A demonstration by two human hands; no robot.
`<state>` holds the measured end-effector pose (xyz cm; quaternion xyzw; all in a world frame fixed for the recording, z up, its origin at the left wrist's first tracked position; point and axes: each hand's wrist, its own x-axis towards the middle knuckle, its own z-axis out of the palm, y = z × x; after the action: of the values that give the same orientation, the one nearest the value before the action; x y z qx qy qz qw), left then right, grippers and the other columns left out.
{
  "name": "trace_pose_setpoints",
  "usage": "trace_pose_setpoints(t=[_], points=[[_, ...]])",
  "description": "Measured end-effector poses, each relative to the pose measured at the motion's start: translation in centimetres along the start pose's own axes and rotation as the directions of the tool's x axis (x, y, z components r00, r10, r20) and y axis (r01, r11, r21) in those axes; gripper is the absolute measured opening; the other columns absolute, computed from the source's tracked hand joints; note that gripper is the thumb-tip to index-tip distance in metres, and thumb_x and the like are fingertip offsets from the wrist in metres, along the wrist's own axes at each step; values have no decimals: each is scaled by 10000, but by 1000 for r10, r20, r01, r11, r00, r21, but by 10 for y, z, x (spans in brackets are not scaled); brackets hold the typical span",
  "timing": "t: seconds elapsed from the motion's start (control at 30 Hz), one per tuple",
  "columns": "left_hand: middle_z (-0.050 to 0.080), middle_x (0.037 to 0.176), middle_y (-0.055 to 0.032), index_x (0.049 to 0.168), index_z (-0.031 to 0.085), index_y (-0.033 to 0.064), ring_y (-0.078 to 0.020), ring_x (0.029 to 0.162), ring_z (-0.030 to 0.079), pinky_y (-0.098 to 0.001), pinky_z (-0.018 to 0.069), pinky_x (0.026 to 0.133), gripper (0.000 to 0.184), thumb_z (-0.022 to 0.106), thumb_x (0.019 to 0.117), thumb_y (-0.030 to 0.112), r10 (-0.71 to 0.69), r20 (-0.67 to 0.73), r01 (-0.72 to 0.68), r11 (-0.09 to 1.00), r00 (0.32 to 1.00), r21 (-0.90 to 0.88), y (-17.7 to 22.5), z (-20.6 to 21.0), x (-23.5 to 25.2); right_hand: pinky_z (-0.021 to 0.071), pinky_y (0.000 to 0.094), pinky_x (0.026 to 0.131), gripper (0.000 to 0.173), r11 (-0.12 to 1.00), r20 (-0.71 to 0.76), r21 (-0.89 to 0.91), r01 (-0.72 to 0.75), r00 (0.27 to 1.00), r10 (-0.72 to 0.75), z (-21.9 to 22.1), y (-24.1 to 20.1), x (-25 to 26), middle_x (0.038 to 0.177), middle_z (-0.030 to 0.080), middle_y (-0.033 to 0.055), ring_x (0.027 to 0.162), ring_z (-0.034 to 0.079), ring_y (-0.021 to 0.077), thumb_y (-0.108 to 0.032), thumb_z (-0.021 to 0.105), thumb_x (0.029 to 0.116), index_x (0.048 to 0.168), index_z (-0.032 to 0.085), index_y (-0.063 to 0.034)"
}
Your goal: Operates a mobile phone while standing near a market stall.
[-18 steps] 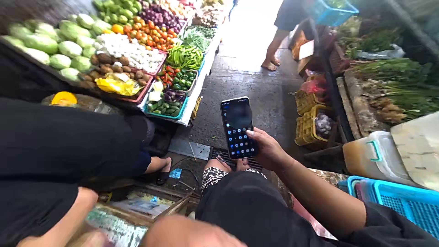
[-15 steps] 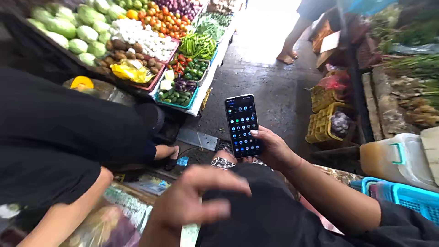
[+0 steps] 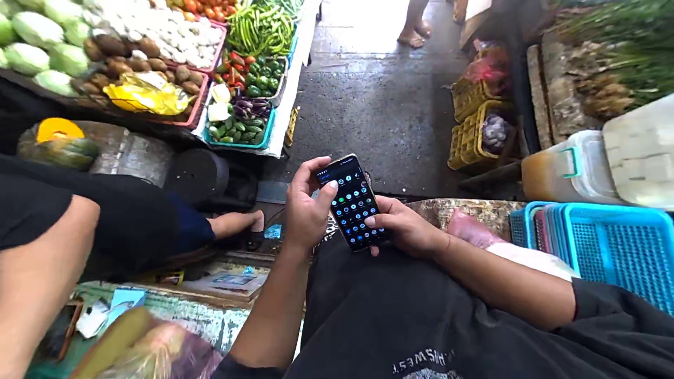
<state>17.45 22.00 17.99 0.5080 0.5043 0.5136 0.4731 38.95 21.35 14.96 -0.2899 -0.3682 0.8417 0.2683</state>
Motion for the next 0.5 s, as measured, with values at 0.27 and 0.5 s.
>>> trace_pose_setpoints(t=[0.27,0.5], points=[[700,1106,-63,1317,559,122,-160,896,716,-360,632,755,452,734,901,130,-31,-14,33,984,999,177,-7,51,14,627,375,611,305,999,-138,-3,37,990,-37,-22,5,-20,1111,716,164,861,736,246,-161,549,1007,1287,593,-49],[672,1240,-150,1382,555,-12,-207,1098,677,-400,572,975,511,695,940,202,-8,-18,13,966,1000,260,-5,53,24,634,428,552,482,994,-187,55,95,979,-84,-33,12,-25,1097,724,153,794,744,272,-279,662,932,1344,517,-75]])
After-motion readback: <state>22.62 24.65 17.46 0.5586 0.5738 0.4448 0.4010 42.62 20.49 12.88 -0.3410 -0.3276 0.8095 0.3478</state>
